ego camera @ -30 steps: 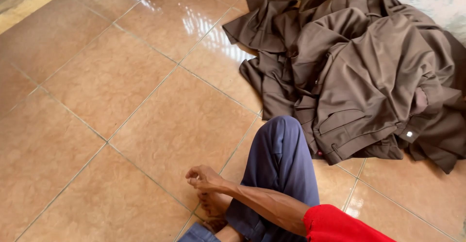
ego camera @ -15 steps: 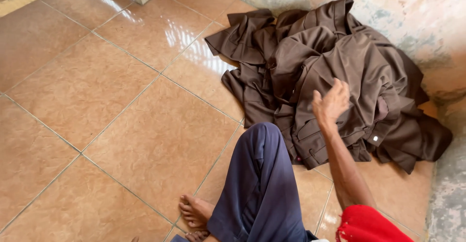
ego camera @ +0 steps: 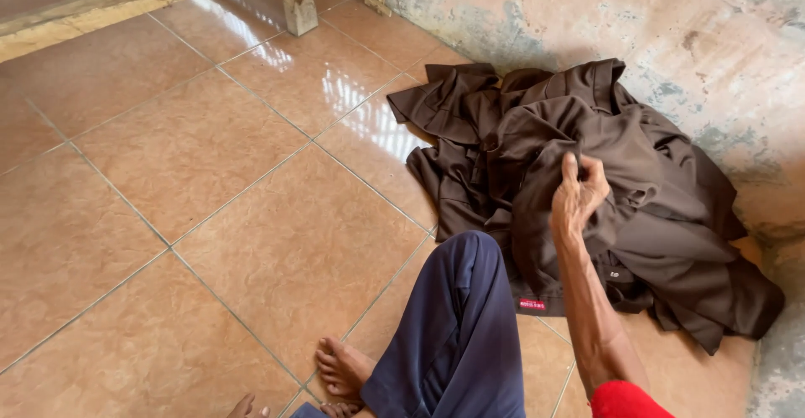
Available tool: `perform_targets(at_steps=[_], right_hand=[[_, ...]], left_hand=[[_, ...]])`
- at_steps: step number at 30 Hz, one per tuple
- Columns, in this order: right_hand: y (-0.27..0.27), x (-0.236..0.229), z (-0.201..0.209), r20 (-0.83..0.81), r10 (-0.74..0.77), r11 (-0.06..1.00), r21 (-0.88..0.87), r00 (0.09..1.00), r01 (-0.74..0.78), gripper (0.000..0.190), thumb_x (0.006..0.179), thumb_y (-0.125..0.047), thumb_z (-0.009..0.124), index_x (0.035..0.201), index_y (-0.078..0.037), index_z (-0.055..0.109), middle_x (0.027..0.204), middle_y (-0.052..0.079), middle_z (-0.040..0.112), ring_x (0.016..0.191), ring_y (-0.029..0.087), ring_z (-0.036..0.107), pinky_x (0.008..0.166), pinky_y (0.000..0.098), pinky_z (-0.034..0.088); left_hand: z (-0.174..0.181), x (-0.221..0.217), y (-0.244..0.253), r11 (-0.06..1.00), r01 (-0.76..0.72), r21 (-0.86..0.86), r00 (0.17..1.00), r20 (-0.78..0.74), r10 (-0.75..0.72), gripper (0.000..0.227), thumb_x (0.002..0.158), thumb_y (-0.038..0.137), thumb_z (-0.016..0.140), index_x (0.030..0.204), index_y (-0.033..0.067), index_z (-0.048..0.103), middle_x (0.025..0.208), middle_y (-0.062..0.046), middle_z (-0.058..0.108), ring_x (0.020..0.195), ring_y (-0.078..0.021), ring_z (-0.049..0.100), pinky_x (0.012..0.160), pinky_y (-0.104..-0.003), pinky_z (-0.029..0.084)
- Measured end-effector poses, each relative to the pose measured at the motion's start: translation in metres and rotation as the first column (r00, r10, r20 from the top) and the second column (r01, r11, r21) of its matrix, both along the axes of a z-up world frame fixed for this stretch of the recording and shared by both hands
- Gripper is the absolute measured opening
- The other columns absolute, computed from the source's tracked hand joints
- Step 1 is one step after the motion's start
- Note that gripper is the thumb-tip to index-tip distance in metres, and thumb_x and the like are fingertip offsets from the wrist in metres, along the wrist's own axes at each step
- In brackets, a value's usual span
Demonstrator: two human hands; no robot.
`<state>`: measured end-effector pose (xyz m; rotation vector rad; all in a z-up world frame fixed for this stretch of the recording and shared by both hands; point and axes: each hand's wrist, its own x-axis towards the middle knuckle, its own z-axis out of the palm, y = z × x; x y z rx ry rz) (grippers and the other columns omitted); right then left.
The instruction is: The person is sitting on the floor and folding brown trousers from a large pile into neat stacks.
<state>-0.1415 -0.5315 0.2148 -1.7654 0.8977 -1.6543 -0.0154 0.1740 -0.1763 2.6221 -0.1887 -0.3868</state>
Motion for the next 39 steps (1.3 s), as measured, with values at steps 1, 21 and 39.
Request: perform_targets(at_steps=[1,21,39], right_hand=[[0.028,0.010,0.026,0.000,0.003,1.000,0.005,1.000,-0.003,0.009,0.101,-0.019,0.080,0.097,-0.012,0.075,0.079,0.009,0.064,0.075,0.015,0.059,0.073,0.0302,0.050],[0.389,0.088,0.041,-0.056,0.920,-0.293,0.559,-0.387,-0.776,0.040,0.097,-0.006,0.065,0.134,0.005,0.061,0.126,0.031,0.064,0.116,0.054,0.062,0.089,0.0646,0.054],[0.276,0.090,-0.109,0.362,0.463,-0.443,0.885,0.809,-0.142,0.123,0.091,-0.061,0.071,0.163,-0.005,-0.012,0.167,0.028,-0.005,0.157,0.042,0.006,0.115,0.0734,0.022]], left_hand=[[-0.003,0.002,-0.001,1.000,0.004,-0.012,1.000,-0.016,-0.004,0.056,0.083,0.033,0.076,0.133,0.0088,0.067,0.116,-0.015,0.078,0.107,-0.0254,0.077,0.085,-0.037,0.064],[0.330,-0.021,-0.091,0.785,-0.229,-0.575,0.973,-0.164,0.164,0.102,0.082,-0.008,0.067,0.165,0.0091,0.011,0.142,-0.033,0.052,0.138,-0.0493,0.044,0.116,-0.059,0.041],[0.268,-0.015,-0.025,-0.714,-0.486,-0.504,0.523,-0.822,0.225,0.029,0.097,0.029,0.062,0.106,0.0069,0.077,0.108,-0.018,0.077,0.101,-0.0312,0.076,0.092,-0.045,0.061]])
